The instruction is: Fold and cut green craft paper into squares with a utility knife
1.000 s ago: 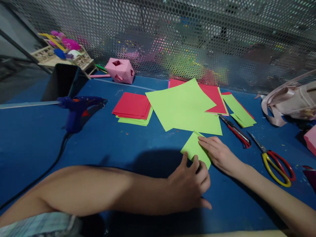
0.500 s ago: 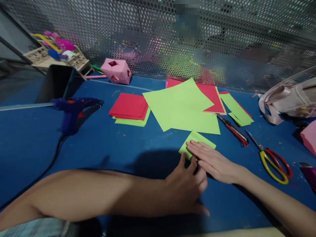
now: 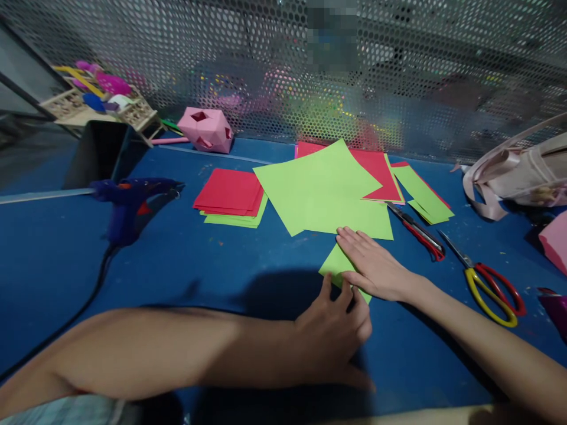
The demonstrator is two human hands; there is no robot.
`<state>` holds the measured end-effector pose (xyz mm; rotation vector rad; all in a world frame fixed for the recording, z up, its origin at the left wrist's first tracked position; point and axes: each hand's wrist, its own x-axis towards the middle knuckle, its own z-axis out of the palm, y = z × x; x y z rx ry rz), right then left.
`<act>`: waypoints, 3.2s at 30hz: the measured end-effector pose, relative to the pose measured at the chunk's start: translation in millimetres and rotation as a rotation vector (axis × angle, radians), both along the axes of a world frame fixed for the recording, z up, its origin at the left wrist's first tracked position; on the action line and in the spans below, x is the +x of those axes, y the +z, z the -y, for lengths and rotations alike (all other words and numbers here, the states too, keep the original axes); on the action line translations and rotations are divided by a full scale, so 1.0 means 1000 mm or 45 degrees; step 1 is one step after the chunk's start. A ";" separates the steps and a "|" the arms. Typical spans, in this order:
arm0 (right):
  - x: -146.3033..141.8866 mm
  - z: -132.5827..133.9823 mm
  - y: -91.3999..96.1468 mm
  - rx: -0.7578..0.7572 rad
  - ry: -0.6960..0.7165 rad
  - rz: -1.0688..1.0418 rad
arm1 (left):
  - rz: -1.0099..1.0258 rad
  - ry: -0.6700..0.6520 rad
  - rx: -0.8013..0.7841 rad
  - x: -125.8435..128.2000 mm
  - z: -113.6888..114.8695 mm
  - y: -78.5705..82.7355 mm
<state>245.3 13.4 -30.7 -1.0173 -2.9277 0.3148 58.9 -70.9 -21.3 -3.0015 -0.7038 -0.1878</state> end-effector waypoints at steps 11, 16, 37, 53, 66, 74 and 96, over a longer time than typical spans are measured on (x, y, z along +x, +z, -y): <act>0.040 0.020 0.000 0.221 -0.045 0.088 | 0.021 -0.020 0.020 -0.002 0.000 -0.003; 0.070 0.044 0.003 0.279 -0.119 0.136 | 0.022 -0.001 0.014 -0.001 0.001 -0.002; 0.022 -0.002 -0.003 0.415 -0.062 0.120 | 0.011 -0.025 0.025 0.000 -0.001 0.000; 0.056 0.024 0.000 0.498 -0.085 0.158 | 0.035 -0.018 0.031 0.000 0.000 -0.004; 0.048 0.046 0.008 0.483 -0.054 0.110 | 0.027 0.020 0.048 0.000 0.003 -0.003; 0.018 0.021 0.010 0.049 0.223 0.018 | 0.039 0.081 0.084 0.003 0.011 -0.006; 0.007 -0.006 0.004 0.026 -0.047 0.004 | -0.026 0.061 0.094 0.004 0.010 -0.003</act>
